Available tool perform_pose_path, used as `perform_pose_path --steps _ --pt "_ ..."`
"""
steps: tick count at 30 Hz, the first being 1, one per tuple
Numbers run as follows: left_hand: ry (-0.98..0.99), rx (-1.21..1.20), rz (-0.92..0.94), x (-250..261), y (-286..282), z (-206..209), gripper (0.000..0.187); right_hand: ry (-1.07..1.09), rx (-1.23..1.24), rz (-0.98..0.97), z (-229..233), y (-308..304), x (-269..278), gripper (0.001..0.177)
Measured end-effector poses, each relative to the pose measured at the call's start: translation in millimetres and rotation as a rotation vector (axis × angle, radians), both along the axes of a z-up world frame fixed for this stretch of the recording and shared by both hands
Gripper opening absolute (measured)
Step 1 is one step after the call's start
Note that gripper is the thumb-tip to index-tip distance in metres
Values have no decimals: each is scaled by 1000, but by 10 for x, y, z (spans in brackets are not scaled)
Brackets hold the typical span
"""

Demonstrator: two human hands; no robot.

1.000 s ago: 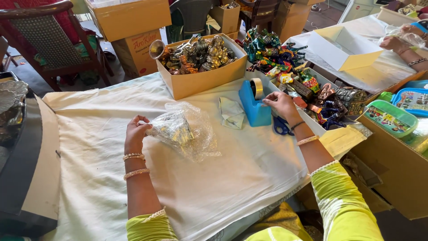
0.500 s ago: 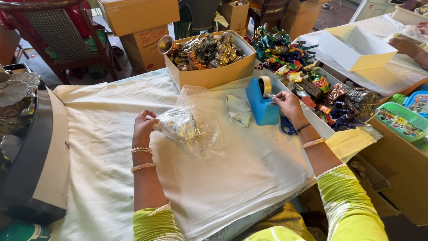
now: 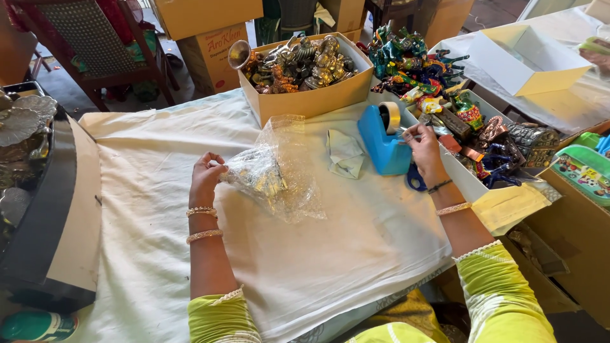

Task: The person wraps a small decorative figurine in bubble wrap on a table. They use a tape dispenser to apply tape to secure the bubble wrap around the item. The wrapped item is then placed into a cardboard box containing similar figurines.

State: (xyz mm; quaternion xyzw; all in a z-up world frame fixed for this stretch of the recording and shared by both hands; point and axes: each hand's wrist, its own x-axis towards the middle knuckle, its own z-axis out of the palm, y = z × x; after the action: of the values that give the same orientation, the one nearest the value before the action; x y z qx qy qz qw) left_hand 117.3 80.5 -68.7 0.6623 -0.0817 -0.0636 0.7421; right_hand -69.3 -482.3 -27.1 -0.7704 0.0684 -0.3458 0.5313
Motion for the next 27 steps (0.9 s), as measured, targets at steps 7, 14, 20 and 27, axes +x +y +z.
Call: perform_pose_path --steps 7,14,20,27 --pt "-12 9 -2 -52 -3 77 17 108 -238 -66 332 124 -203 11" --pt "12 -12 -17 -10 10 27 19 217 -115 20 237 162 -178 12" --pt "3 40 3 -41 -4 71 18 168 174 157 -29 -119 -67 11" --pt "-29 -23 -21 -72 11 56 17 140 390 228 -105 -212 -115 11"
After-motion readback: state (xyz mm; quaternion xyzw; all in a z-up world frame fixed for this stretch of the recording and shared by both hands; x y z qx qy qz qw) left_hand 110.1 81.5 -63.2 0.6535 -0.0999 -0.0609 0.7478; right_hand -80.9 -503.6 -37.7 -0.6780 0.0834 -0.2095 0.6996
